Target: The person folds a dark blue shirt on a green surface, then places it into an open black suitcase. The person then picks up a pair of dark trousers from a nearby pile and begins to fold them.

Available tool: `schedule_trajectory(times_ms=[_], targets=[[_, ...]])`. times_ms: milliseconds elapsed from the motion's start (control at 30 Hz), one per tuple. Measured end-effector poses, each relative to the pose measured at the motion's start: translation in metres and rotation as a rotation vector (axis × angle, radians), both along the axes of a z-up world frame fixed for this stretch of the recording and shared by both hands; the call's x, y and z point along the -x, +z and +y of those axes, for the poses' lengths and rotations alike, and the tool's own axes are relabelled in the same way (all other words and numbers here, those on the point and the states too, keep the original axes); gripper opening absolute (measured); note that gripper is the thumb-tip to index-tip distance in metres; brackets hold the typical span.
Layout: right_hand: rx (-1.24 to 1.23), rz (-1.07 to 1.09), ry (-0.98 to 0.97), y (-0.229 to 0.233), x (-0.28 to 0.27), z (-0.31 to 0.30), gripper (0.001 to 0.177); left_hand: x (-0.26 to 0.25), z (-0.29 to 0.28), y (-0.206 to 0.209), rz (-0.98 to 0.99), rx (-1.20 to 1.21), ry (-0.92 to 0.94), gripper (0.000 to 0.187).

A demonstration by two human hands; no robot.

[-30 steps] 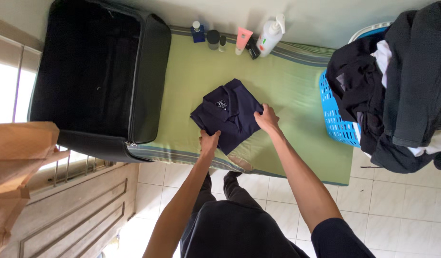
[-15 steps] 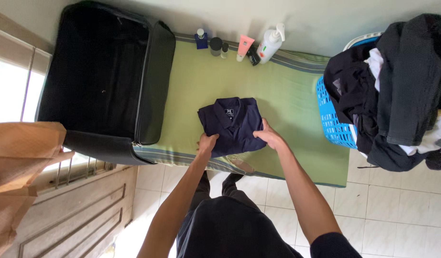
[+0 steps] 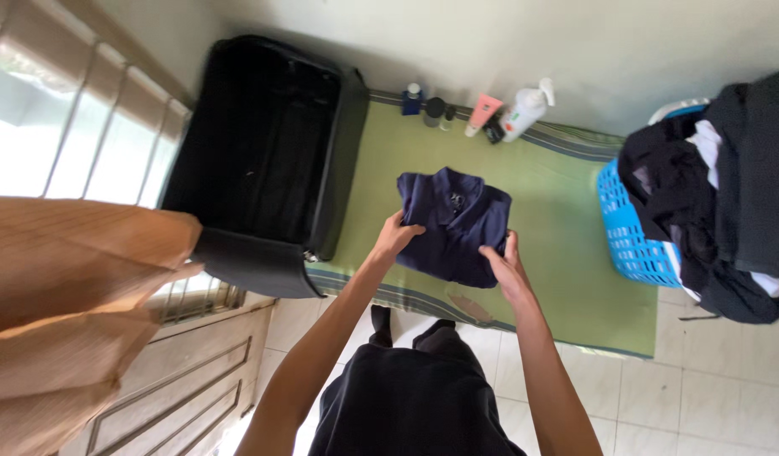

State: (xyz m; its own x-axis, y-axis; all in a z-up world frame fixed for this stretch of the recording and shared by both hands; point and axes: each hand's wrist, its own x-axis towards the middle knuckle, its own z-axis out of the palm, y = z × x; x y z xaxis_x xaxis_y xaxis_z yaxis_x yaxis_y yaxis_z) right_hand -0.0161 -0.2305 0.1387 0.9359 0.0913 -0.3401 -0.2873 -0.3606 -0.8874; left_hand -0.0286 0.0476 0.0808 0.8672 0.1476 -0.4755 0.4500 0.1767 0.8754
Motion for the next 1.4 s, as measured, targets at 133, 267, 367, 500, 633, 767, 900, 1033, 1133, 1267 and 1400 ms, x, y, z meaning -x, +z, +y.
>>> schedule_trajectory(times_ms=[133,267,367,500,633,767,900,1033,1133,1267,1400], targets=[[0.008,-0.135,0.015,0.028,-0.009,0.032,0.061,-0.008,0.026,0.049,-0.145,-0.075,-0.013,0.043],[-0.007,-0.177,0.035,0.052,-0.015,0.057,0.064,-0.012,0.049,0.088,-0.23,-0.181,-0.006,0.044],[-0.039,-0.217,0.07,0.071,-0.026,0.077,0.063,-0.016,0.071,0.12,-0.194,-0.167,0.04,0.049],[-0.013,-0.234,0.111,0.096,-0.035,0.104,0.061,-0.011,0.096,0.156,-0.241,-0.219,0.083,0.051],[-0.051,-0.264,0.184,0.111,-0.042,0.132,0.059,-0.007,0.125,0.167,-0.229,-0.172,0.156,0.046],[-0.136,-0.278,0.251,0.124,-0.047,0.167,0.06,0.0,0.16,0.177,-0.273,-0.178,0.233,0.046],[-0.254,-0.342,0.377,0.137,-0.053,0.209,0.052,0.006,0.2,0.194,-0.277,-0.27,0.281,0.043],[-0.042,-0.395,0.364,0.144,-0.056,0.263,0.052,0.003,0.237,0.199,0.01,-0.843,0.268,0.05],[0.043,-0.439,0.366,0.143,-0.064,0.304,0.051,-0.007,0.268,0.185,-0.071,-0.873,0.384,0.062],[0.125,-0.522,0.372,0.128,-0.087,0.361,0.055,-0.03,0.319,0.151,-0.093,-0.898,0.45,0.063],[0.26,-0.495,0.432,0.103,-0.107,0.409,0.053,-0.051,0.356,0.111,-0.066,-0.913,0.444,0.062]])
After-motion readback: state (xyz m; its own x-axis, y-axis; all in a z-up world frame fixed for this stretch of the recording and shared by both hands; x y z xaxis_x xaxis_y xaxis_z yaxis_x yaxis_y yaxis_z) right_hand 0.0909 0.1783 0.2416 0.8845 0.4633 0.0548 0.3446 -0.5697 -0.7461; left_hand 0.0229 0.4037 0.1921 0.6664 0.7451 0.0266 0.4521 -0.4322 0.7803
